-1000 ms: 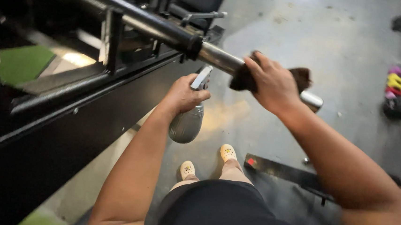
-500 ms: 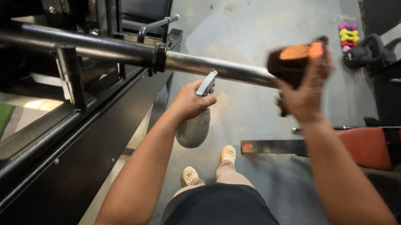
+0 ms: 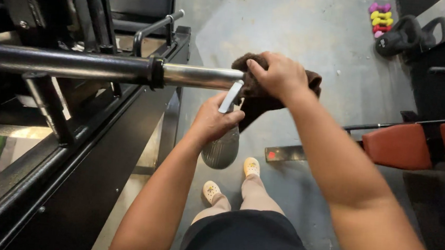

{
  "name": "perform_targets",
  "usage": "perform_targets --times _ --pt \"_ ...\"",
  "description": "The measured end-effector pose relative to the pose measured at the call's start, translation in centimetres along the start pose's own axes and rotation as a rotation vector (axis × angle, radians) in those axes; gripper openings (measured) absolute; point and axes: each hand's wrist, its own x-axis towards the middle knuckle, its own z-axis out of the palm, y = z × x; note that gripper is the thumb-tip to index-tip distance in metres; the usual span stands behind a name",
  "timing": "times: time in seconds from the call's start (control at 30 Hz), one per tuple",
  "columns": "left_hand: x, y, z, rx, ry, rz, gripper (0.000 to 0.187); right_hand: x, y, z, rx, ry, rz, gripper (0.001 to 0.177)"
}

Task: Cleaning and wiping down various gym exercise machines with a spray bottle and cloth.

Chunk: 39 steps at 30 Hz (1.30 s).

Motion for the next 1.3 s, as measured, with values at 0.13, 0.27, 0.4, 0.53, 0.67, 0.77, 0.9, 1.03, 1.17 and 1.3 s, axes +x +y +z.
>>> perform_targets --times 0.13,0.27,0.4,0.53,0.67,0.77,0.9,1.03,1.17,1.3 --pt "-0.2 -0.2 -0.1 -0.053 0.049 -0.033 0.041 -5.0 1.1 2.9 0.065 0.393 -0.368 0.049" --pt "-0.7 0.5 0.4 -0.006 0.110 -0.050 0.042 -5.7 2.3 2.9 -0.284 0.781 -0.625 0.071" --pt "-1.9 3.2 2.3 0.005 0.121 -0.084 0.042 -1.7 1.8 -1.5 0.004 0.141 -0.451 0.077" --pt "-2.3 4.2 4.8 -0.015 0.183 -0.088 0.045 4.0 4.6 -2.1 0.071 -0.262 -0.325 0.073" --pt "-3.0 4.6 7.4 -0.016 0.226 -0.023 0.044 6.4 8.4 -1.5 0.568 -0.783 -0.120 0.058" --pt "-3.5 4.7 9.1 -0.042 0.249 -0.035 0.044 7.6 11.9 0.6 0.913 -1.035 0.154 0.054" --pt "-3.5 3.4 11.2 -0.078 0.318 -0.016 0.043 4.5 13.9 2.0 0.781 -0.718 -0.448 0.045" --pt "-4.2 2.7 11.9 -0.072 0.440 -0.062 0.045 6.7 18.0 2.1 0.936 -0.711 -0.076 0.044" --pt "-4.5 2.6 12.1 -0.057 0.612 -0.156 0.047 3.9 13.5 -2.1 0.776 -0.359 -0.423 0.053" --pt "-5.3 2.4 11.7 -0.075 0.805 -0.200 0.049 2.3 7.9 0.3 0.084 0.137 -1.156 0.085"
